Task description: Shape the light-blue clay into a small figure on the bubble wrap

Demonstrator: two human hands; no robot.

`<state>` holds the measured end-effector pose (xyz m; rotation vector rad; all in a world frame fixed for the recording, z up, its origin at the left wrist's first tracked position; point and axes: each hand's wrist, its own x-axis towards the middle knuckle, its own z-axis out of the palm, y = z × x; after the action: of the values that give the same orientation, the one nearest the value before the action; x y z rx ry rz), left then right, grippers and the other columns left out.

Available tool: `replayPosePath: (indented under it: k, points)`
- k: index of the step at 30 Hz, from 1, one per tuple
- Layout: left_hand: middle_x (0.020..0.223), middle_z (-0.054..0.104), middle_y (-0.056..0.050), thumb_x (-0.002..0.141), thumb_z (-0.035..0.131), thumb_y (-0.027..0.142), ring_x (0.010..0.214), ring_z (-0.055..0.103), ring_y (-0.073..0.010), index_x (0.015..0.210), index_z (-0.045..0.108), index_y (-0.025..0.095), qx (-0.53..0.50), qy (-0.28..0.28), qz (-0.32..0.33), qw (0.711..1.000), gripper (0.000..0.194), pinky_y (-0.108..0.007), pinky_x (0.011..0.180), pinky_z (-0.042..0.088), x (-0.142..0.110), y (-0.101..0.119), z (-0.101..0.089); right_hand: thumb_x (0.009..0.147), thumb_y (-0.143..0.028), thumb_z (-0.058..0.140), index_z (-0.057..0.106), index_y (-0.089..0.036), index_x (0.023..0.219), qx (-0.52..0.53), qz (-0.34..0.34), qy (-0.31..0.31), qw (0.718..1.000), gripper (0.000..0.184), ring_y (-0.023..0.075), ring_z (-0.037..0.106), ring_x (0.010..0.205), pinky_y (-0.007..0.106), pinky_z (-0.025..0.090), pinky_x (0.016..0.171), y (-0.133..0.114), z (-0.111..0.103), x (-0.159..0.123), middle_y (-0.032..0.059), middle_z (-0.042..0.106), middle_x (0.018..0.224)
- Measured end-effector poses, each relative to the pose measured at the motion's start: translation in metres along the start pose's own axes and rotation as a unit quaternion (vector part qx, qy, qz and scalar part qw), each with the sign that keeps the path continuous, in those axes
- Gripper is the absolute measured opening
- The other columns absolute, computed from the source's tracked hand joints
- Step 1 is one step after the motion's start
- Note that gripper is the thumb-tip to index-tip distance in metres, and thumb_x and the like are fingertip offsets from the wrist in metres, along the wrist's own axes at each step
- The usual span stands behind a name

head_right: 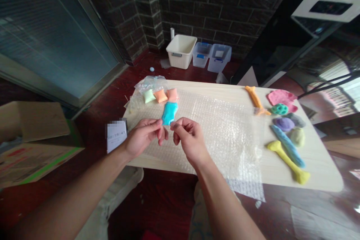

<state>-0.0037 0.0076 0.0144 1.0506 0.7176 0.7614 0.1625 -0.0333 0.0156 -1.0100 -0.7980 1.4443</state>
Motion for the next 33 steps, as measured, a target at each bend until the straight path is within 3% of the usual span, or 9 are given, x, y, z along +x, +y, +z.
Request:
replayPosePath:
  k: [7, 12, 16, 20, 24, 33]
  points:
    - [0.067, 0.068, -0.008, 0.103, 0.051, 0.047, 0.074, 0.063, -0.0215, 0.056, 0.066, 0.018, 0.15, -0.027, 0.031, 0.988, 0.057, -0.036, 0.082, 0.046, -0.001, -0.009, 0.0, 0.087, -0.041, 0.081, 0.063, -0.019, 0.067, -0.044, -0.012, -0.026, 0.999, 0.035, 0.0092, 0.048, 0.047, 0.024, 0.032, 0.048, 0.001, -0.002, 0.001, -0.0041, 0.057, 0.051]
    - [0.058, 0.063, -0.004, 0.1, 0.058, 0.044, 0.071, 0.062, -0.0199, 0.061, 0.064, 0.019, 0.031, 0.025, 0.034, 0.999, 0.047, -0.033, 0.076, 0.046, 0.0, -0.005, 0.002, 0.083, -0.039, 0.083, 0.066, -0.018, 0.065, 0.014, 0.028, -0.023, 0.999, 0.032, 0.0095, 0.048, 0.048, 0.025, 0.034, 0.05, -0.003, -0.003, 0.001, -0.0048, 0.052, 0.05]
    - [0.055, 0.062, -0.004, 0.099, 0.061, 0.042, 0.067, 0.062, -0.0192, 0.061, 0.062, 0.019, -0.034, 0.022, 0.019, 0.999, 0.045, -0.032, 0.075, 0.047, 0.002, -0.004, 0.008, 0.081, -0.035, 0.083, 0.064, -0.019, 0.062, 0.082, 0.05, -0.008, 0.995, 0.032, 0.0093, 0.046, 0.048, 0.025, 0.033, 0.05, -0.004, 0.0, -0.001, -0.0066, 0.044, 0.049]
    - [0.055, 0.062, -0.004, 0.099, 0.06, 0.046, 0.061, 0.06, -0.0189, 0.059, 0.06, 0.019, -0.044, 0.009, -0.001, 0.999, 0.047, -0.034, 0.073, 0.047, 0.001, -0.006, 0.013, 0.084, -0.037, 0.08, 0.067, -0.018, 0.065, 0.063, 0.047, -0.024, 0.997, 0.03, 0.01, 0.047, 0.048, 0.025, 0.033, 0.052, -0.004, 0.002, -0.003, -0.0049, 0.049, 0.05]
    - [0.053, 0.059, -0.002, 0.098, 0.061, 0.043, 0.061, 0.058, -0.0174, 0.058, 0.058, 0.019, -0.036, 0.041, 0.012, 0.998, 0.047, -0.032, 0.073, 0.045, 0.002, -0.007, 0.014, 0.081, -0.036, 0.083, 0.067, -0.018, 0.063, 0.063, 0.041, 0.005, 0.997, 0.03, 0.0096, 0.047, 0.047, 0.025, 0.031, 0.05, -0.004, 0.002, -0.002, -0.007, 0.042, 0.047]
    - [0.053, 0.057, -0.002, 0.097, 0.06, 0.048, 0.058, 0.055, -0.0169, 0.057, 0.056, 0.019, -0.026, 0.038, -0.001, 0.999, 0.05, -0.034, 0.072, 0.046, 0.003, -0.006, 0.017, 0.078, -0.039, 0.083, 0.065, -0.018, 0.061, 0.052, 0.047, 0.029, 0.997, 0.032, 0.0093, 0.045, 0.045, 0.025, 0.029, 0.049, -0.004, -0.001, 0.0, -0.007, 0.042, 0.047]
